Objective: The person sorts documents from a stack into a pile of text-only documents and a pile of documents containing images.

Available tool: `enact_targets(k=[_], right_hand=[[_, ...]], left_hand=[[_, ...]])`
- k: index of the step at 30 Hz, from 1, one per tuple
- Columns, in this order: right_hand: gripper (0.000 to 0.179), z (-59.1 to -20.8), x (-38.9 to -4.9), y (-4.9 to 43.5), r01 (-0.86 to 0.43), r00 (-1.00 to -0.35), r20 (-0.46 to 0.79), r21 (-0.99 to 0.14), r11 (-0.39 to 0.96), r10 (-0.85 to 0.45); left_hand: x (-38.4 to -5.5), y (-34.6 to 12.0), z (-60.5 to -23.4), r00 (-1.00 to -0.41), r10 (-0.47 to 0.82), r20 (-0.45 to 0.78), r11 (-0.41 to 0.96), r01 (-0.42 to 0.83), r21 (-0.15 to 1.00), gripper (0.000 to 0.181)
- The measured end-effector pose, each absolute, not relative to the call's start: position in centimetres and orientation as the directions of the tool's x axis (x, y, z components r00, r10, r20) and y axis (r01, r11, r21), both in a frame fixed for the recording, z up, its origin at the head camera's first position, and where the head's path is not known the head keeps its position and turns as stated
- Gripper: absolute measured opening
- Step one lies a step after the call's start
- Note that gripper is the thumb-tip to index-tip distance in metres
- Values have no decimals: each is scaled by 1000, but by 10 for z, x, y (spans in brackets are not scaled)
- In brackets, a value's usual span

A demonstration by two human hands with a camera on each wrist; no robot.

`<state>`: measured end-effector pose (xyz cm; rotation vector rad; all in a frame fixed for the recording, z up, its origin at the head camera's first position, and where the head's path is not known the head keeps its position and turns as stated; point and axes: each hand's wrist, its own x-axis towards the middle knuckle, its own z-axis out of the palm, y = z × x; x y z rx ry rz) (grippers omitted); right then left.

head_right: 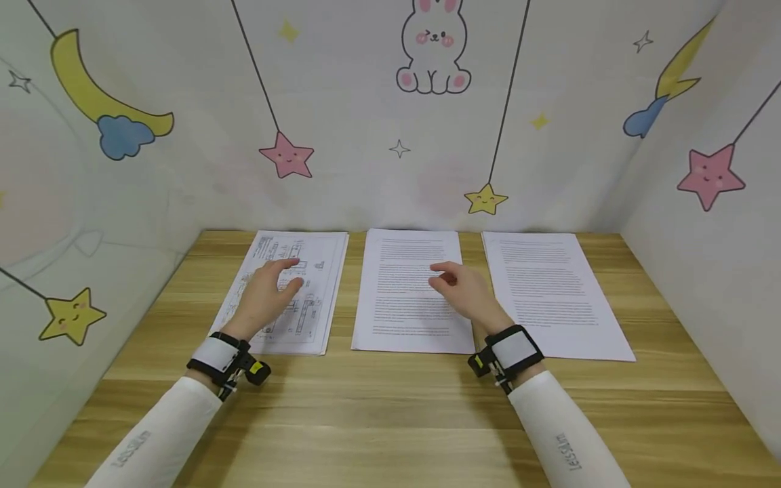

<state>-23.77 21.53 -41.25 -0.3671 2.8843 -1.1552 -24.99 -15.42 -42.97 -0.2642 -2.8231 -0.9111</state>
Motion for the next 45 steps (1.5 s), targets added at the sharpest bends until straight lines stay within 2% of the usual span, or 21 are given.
enact_targets(k=[7,12,23,30,38,45], right_hand=[[50,-397,-236,252,-196,-981,116,-623,757,-157],[53,-391,-234,273,-163,-987,99,-599,784,-130],[63,-396,-231,315,-42,-999,1,-579,814,-51],[67,-408,-228,341,30,-999,-51,-528,849,4],[77,-416,-218,371,163,-985,-140,-527,834,103],[81,-422,-215,387,254,-960,-240,-524,813,145]], left_hand=[[-247,-115,-422,-946,256,198,723,323,610,44],[-245,-84,-418,-919,353,178,696,385,606,43],[-239,-26,-419,-837,528,143,634,501,588,37],[-231,9,-425,-783,616,90,635,561,531,36],[-207,49,-438,-679,733,43,568,645,511,36],[-200,74,-441,-662,748,51,559,669,489,35]])
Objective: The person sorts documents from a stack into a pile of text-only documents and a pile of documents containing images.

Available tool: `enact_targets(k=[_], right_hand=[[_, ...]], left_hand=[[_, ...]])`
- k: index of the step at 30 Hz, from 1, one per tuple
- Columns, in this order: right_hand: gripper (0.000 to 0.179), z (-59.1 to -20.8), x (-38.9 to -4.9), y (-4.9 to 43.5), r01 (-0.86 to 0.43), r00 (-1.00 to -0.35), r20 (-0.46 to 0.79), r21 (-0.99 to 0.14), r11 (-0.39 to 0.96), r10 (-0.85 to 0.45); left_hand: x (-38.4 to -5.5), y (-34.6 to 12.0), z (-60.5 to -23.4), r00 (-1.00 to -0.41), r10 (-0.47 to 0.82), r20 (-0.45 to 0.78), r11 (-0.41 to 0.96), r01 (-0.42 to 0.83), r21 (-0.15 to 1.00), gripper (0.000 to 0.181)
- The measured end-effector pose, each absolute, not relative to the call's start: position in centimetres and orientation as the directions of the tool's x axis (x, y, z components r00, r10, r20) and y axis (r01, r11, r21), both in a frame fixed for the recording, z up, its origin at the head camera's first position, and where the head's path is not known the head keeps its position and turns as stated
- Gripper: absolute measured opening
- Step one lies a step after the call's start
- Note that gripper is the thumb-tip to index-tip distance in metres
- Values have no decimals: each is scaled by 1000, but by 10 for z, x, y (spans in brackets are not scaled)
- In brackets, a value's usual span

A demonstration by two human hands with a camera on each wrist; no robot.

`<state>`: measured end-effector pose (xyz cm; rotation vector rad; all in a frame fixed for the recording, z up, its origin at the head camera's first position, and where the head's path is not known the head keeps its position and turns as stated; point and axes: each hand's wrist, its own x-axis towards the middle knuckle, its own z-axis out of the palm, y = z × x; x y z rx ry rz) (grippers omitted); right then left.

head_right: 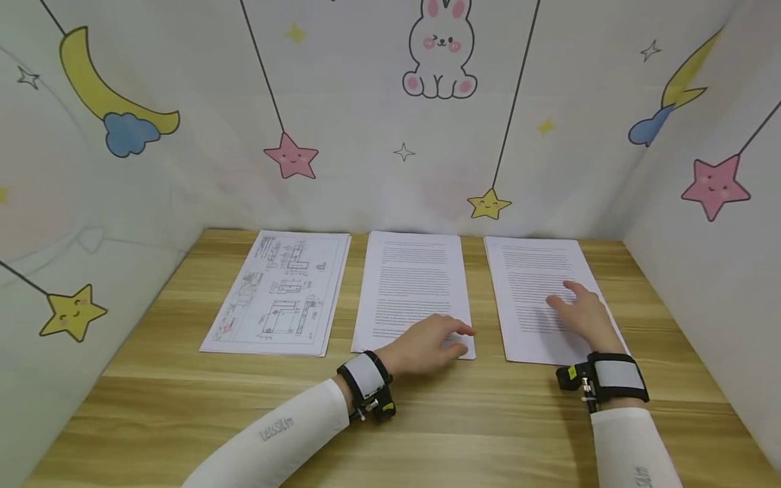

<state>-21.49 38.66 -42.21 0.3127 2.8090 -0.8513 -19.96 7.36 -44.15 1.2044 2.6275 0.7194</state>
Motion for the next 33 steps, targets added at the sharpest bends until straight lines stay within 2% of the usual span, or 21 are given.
enact_targets(k=[9,18,27,33], right_hand=[[78,-430,-205,409,324,-937,-274,-456,829,215],[78,-436,-199,416,344,-921,-312,-368,864,233],[71,-437,-196,411,376,-920,-262,-372,849,292],[70,-441,-194,406,341,-930,-260,-336,878,261]], left_hand=[[-178,114,-446,-629,777,-6,587,722,366,38],[-173,135,-450,-648,758,-77,646,729,225,43],[-176,142,-451,-660,746,-88,657,709,256,48],[-177,145,-451,-665,745,-54,641,691,334,44]])
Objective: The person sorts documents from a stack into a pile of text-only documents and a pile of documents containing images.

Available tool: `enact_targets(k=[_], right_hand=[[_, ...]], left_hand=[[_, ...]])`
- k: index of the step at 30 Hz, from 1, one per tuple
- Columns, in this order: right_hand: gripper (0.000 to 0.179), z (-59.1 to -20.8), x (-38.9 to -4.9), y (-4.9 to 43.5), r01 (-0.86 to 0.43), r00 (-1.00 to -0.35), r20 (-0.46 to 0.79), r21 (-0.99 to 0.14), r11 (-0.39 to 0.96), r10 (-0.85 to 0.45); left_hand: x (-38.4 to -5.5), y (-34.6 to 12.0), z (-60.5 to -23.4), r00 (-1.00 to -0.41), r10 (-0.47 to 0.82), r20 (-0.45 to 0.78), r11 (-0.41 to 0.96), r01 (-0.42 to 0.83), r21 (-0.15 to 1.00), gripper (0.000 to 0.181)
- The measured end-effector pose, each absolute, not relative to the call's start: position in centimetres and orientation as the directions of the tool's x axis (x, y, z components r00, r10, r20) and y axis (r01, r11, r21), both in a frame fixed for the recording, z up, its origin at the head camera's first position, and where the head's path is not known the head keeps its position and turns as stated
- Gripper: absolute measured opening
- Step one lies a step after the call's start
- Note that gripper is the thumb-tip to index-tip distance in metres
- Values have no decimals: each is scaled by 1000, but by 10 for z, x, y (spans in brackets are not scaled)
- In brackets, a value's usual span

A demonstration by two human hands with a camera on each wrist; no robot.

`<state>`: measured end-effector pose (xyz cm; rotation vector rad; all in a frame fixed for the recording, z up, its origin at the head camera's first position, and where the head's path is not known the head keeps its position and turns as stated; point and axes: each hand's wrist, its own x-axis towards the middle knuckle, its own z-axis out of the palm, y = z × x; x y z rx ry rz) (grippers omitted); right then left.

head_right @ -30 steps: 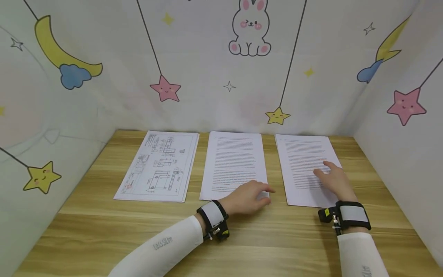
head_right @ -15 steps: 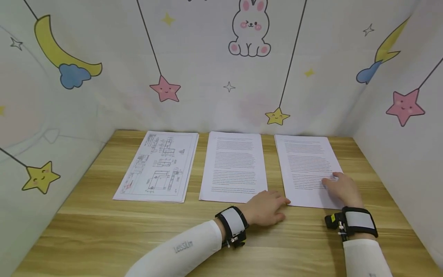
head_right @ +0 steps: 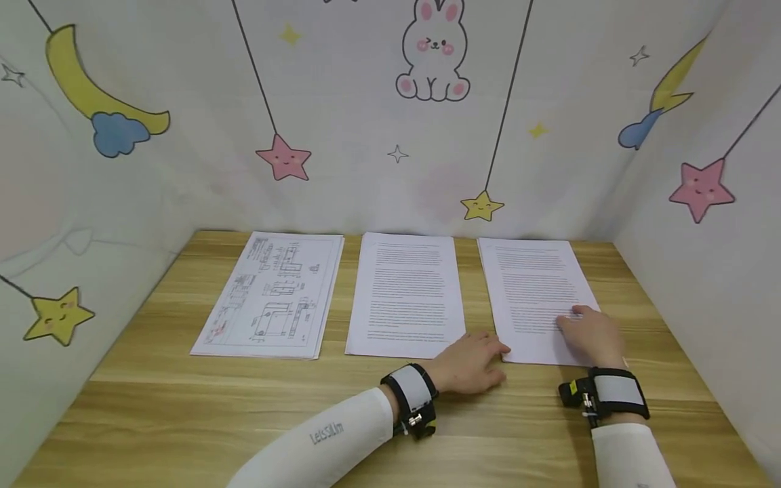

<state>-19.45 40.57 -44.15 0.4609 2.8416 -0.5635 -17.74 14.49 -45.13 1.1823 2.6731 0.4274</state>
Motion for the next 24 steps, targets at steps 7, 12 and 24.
enact_targets(k=[7,12,24], right_hand=[[80,-443,-196,403,338,-918,-314,-307,890,241],[83,-440,-195,402,322,-923,-313,-306,896,225],[78,-441,-194,396,308,-935,-271,-298,903,230]], left_hand=[[-180,153,-450,-729,684,-32,624,560,545,40],[-183,159,-445,-812,581,-57,581,365,728,38],[-191,164,-443,-887,423,-184,394,-2,919,31]])
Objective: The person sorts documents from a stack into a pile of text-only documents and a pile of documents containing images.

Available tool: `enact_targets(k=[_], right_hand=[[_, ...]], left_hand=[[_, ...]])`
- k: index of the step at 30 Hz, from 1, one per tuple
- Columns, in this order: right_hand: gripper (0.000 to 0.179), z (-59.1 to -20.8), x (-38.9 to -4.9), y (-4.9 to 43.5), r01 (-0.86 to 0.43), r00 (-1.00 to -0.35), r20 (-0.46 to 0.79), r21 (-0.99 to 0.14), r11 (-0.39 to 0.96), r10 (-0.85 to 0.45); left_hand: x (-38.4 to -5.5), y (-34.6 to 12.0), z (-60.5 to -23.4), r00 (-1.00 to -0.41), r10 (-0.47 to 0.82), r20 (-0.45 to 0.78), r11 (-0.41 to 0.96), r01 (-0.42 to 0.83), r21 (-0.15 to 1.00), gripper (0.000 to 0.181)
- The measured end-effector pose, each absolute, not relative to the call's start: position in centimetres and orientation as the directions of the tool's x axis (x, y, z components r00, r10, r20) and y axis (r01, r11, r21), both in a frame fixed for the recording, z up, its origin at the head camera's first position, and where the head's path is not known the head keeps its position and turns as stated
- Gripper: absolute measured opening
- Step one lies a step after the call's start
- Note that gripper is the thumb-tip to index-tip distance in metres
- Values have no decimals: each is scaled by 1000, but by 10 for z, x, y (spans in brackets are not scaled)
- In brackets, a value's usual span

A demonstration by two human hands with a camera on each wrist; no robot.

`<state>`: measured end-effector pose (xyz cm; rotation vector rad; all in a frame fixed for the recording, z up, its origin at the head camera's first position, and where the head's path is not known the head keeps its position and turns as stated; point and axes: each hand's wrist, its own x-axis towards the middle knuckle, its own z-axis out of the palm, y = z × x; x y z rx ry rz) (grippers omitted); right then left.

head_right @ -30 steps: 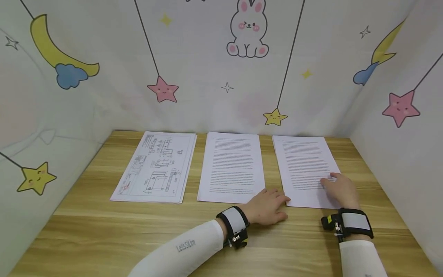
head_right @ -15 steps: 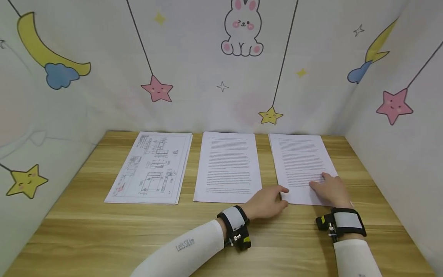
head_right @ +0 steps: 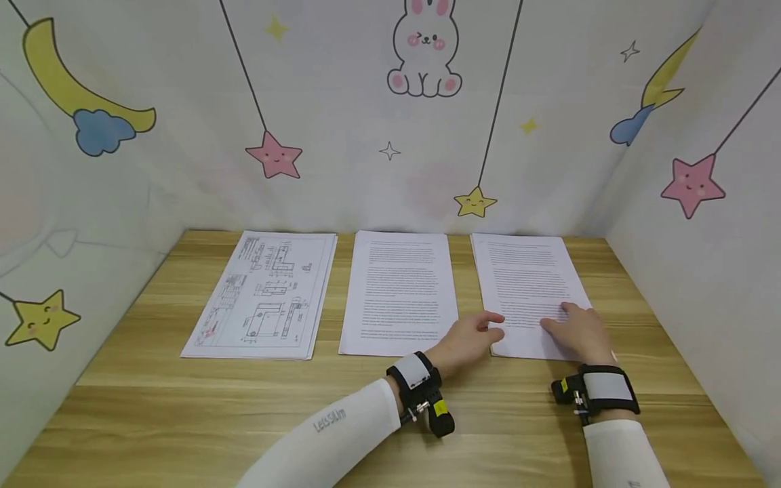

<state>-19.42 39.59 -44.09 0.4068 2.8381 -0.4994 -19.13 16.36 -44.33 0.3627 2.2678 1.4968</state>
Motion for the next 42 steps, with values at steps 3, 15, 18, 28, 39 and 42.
enact_targets(k=[3,15,18,28,39,42], right_hand=[[77,-442,-195,396,312,-935,-266,-297,902,236],[74,-443,-194,396,308,-940,-244,-300,903,239],[75,-443,-194,398,310,-939,-245,-302,901,241],[75,-445,-194,397,316,-937,-250,-319,894,242],[76,-442,-194,396,316,-936,-261,-328,890,236],[75,-442,-192,394,311,-938,-259,-334,890,231]], left_hand=[[-194,165,-444,-906,374,-199,326,-73,943,29],[-207,173,-452,-935,243,-258,42,-255,966,33],[-207,175,-450,-933,246,-263,7,-270,963,33],[-205,192,-455,-897,300,-324,-58,-356,933,57],[-209,196,-462,-881,368,-298,-115,-361,925,41],[-209,197,-465,-873,389,-295,-121,-366,923,36]])
